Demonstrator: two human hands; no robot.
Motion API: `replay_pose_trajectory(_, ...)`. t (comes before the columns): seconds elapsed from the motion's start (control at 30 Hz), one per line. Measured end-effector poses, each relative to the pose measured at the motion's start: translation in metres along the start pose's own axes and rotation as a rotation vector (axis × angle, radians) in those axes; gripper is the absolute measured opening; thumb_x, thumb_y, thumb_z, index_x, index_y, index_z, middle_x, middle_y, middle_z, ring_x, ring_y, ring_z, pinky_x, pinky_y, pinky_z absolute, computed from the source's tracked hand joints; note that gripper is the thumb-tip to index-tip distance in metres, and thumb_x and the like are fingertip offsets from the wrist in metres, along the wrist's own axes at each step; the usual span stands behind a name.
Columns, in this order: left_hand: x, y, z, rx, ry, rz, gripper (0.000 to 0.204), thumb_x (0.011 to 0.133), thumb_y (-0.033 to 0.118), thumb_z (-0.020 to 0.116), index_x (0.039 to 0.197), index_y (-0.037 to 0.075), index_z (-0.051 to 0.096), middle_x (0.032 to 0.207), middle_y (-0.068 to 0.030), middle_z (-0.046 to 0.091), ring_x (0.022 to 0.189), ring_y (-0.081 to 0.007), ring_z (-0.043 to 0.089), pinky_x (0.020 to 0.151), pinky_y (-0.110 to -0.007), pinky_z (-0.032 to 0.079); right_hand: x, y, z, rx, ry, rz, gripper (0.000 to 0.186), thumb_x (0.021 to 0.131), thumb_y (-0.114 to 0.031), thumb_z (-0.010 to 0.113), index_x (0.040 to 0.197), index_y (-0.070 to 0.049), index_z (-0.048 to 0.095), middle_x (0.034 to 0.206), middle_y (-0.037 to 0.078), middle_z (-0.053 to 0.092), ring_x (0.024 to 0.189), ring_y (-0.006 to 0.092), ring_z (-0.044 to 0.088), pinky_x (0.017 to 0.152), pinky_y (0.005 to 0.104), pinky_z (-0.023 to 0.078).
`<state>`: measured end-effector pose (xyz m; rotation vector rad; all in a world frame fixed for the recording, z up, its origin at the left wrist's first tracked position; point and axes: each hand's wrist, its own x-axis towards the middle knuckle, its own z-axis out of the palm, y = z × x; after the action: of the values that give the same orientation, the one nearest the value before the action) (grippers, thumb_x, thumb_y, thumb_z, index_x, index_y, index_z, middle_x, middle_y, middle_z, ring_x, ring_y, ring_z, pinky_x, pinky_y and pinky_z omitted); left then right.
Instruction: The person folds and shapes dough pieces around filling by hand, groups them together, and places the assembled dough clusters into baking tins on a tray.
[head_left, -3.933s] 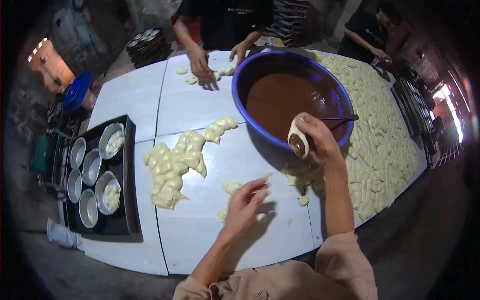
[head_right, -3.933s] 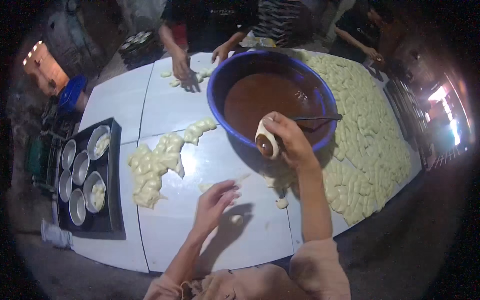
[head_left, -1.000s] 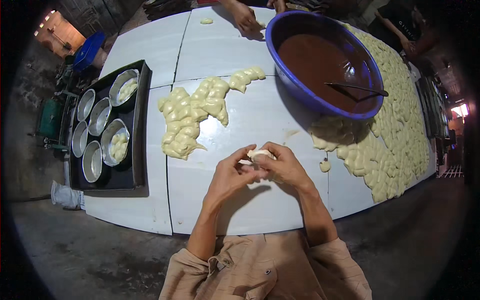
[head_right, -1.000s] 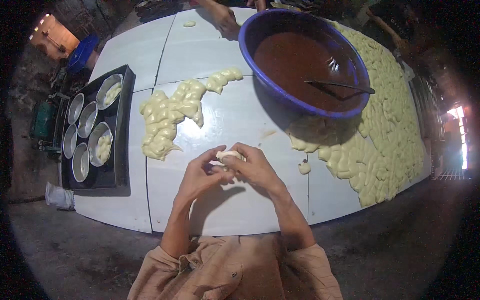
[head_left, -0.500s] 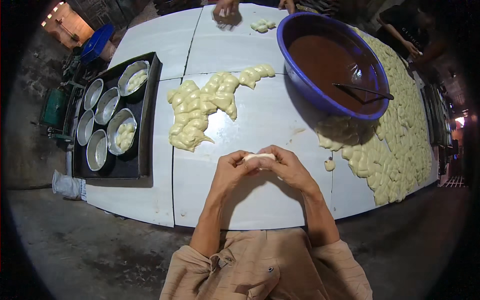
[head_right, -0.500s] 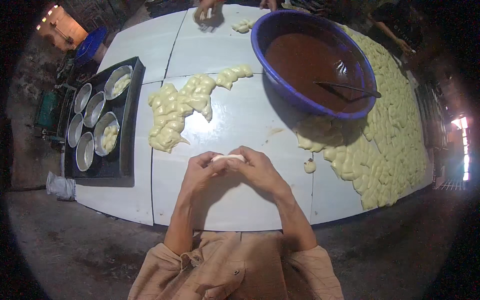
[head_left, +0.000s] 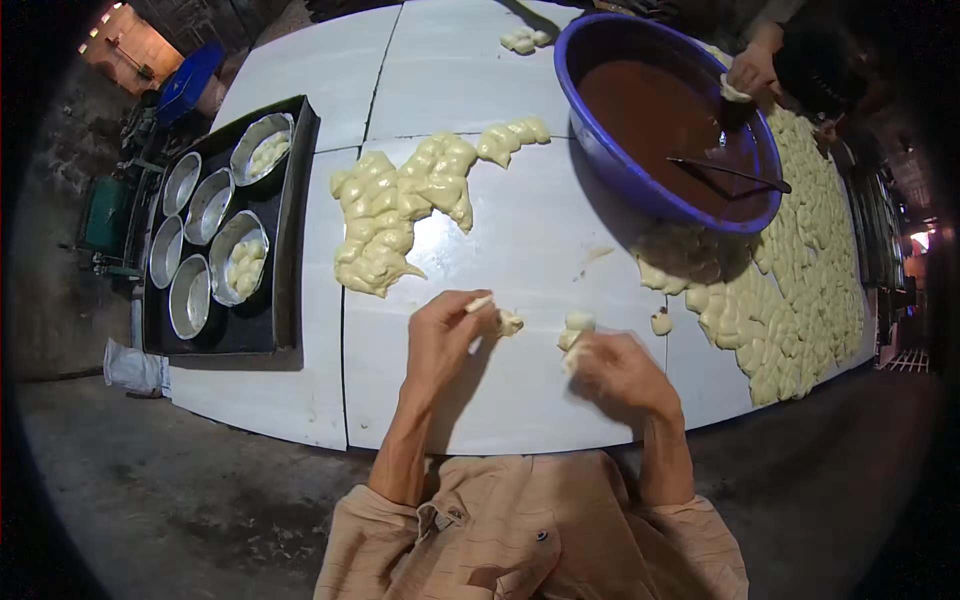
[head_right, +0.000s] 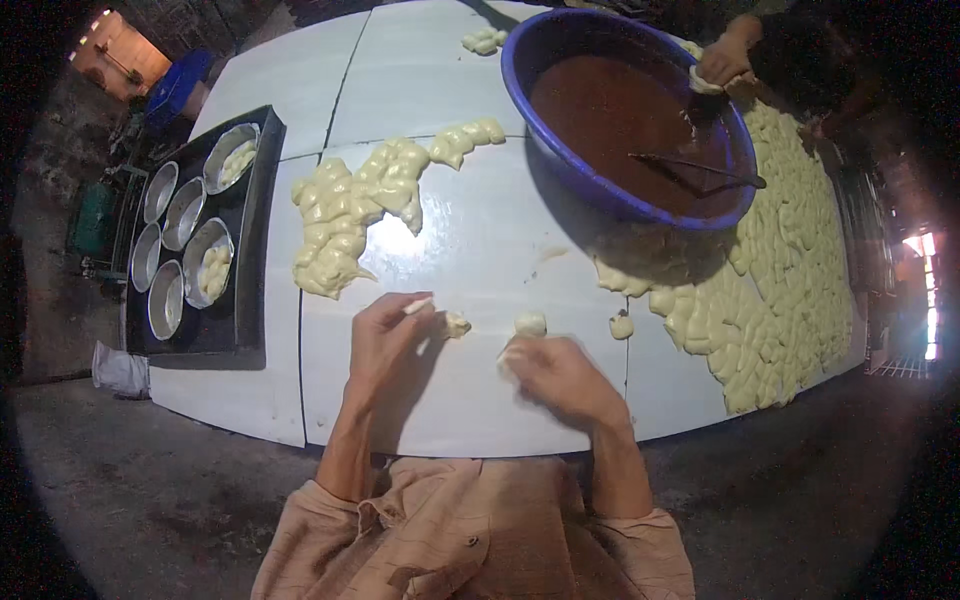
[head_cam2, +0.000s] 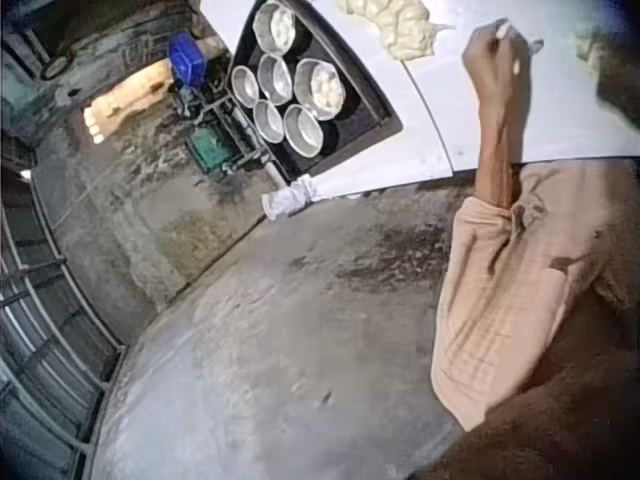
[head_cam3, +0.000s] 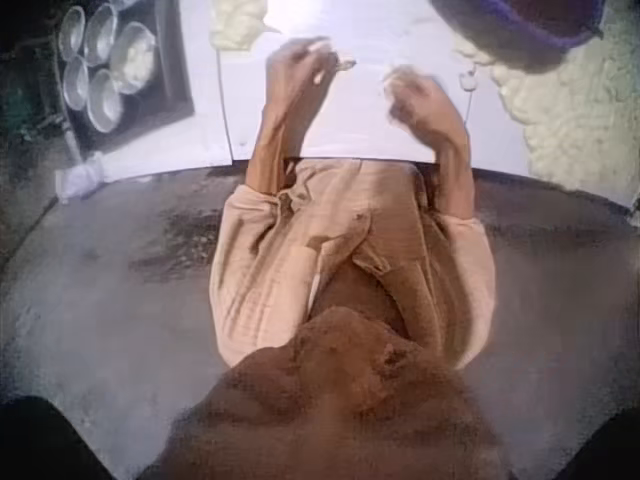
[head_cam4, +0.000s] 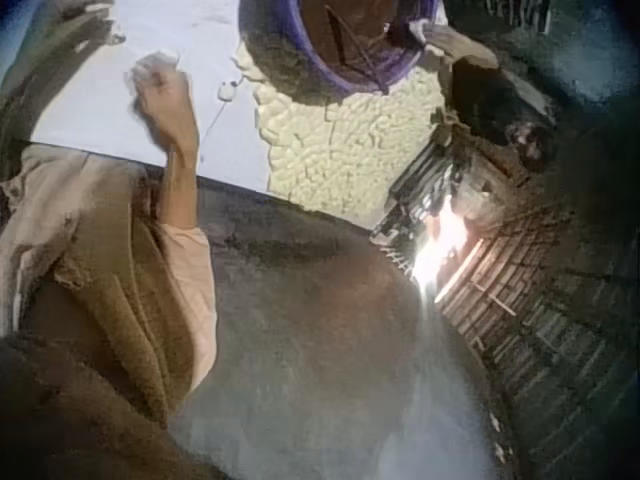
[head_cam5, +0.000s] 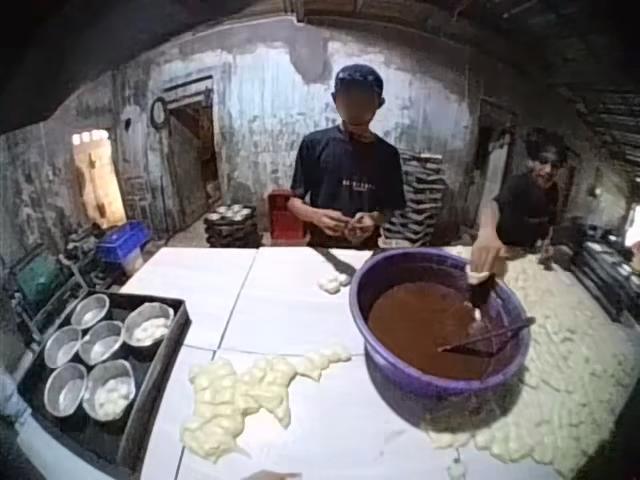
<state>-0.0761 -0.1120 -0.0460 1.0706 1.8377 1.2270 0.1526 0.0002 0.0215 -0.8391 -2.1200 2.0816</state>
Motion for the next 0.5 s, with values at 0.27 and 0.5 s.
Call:
replay_pose_trajectory(0.27, -0.009, -0.004, 0.020, 0.831, -0.204, 0.147, 0.092, 0.087, 0.050, 0.064, 0.154, 0.005, 0.020, 0.158, -0.0301, 0.012, 0.147, -0.0449, 0.012, 0.108, -0.073, 0.009, -0.003, 0.014, -0.030, 0.051, 0.543, 0.020, 0.027, 0.092, -0.018, 0.060, 0.115, -0.003, 0.063, 0.108, 0.008, 0.061, 0.101, 0.0176, 0.056, 0.089, 0.0328, 0.046)
replay_pose_trajectory(0.5, 0.012, 0.067, 0.052, 0.148, 0.039, 0.477, 0.104, 0.076, 0.043, 0.079, 0.151, -0.002, 0.024, 0.153, -0.0243, 0.033, 0.142, -0.0375, 0.033, 0.113, -0.061, 0.019, 0.010, 0.012, -0.017, -0.089, 0.809, -0.303, 0.019, 0.081, -0.001, 0.071, 0.100, -0.001, 0.068, 0.110, 0.009, 0.062, 0.102, 0.0180, 0.059, 0.089, 0.0311, 0.048)
